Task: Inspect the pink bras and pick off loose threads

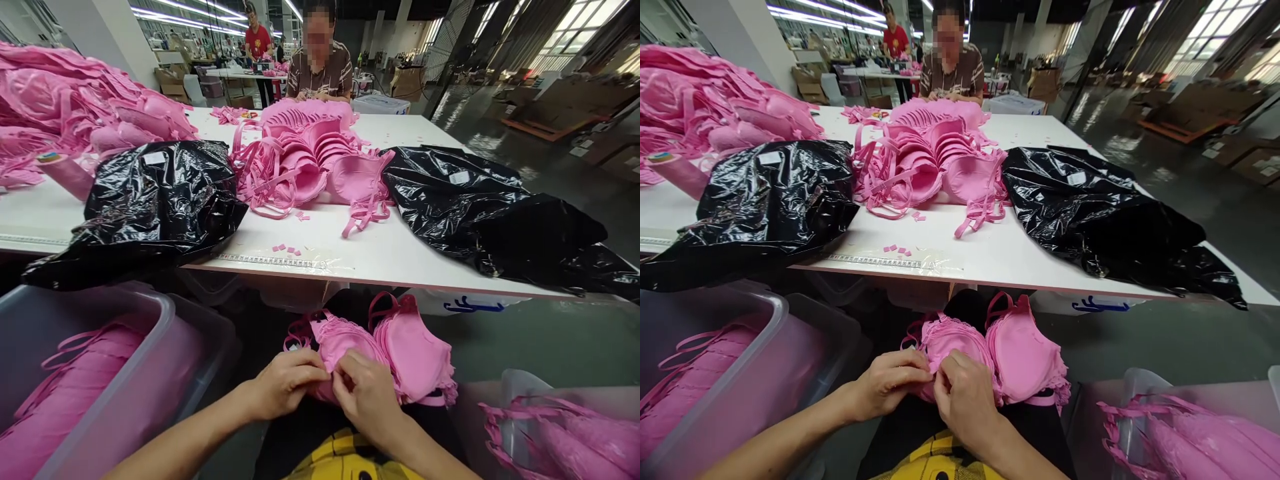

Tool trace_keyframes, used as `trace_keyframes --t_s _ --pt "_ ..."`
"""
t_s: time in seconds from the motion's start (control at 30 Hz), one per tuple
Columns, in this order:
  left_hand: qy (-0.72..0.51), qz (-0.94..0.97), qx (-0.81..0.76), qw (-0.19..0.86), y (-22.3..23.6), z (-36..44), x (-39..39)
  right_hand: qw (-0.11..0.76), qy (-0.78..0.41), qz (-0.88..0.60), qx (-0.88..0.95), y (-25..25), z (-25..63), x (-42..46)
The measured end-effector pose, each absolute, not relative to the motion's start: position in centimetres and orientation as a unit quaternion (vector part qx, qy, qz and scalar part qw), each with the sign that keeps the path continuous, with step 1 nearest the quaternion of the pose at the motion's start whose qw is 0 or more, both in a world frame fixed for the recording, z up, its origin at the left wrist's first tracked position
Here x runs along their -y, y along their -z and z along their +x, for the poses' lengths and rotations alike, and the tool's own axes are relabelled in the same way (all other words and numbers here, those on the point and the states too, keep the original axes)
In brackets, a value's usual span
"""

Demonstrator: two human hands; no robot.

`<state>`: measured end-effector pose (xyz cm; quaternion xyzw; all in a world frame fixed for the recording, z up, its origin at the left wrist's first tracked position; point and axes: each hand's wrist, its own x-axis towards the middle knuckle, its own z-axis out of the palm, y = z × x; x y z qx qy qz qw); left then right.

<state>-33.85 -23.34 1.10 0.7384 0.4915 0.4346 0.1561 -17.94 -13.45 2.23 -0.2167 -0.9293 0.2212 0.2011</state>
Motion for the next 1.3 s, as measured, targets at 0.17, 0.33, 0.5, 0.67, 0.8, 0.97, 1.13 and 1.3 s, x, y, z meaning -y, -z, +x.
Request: trace_keyframes --t_s 0.17,0.33,0.5,0.67,0.8,0.97,1.13,1.3 --pt "-0.566 0.633 -0.509 0.140 -0.1 -31.7 22.7 0.252 -0.263 -0.135 0.922 -2.8 -17.7 13.1" --pt "-0.557 0.542 -0.616 0.128 -0.3 -30.6 22.6 0.204 -0.317 -0.136 0.916 -3.2 -17.3 11.9" --pt "-0.514 0.614 -0.584 0.134 -0.8 -31.8 22.6 0.173 -0.344 -0.127 0.914 -3.0 -18.0 12.1" --pt "-0.448 0.665 -0.562 0.202 -1.6 -32.8 22.2 0.112 -0.366 -0.080 0.921 -4.8 -18.0 10.8" --pt "-0.443 0.641 -0.595 0.197 -1.9 -32.8 22.2 0.116 -0.305 -0.108 0.939 -6.9 -18.4 7.6" --pt "-0.422 0.674 -0.587 0.152 -2.3 -33.2 22.0 0.041 -0.273 -0.063 0.959 -6.0 -20.0 5.9" --pt "-0.454 0.668 -0.580 0.105 -2.0 -32.4 21.5 0.097 -0.316 -0.075 0.941 -4.7 -21.5 6.8" --pt "-0.478 0.596 -0.636 0.112 -0.8 -31.7 21.7 0.163 -0.335 -0.115 0.921 -5.7 -20.8 6.9"
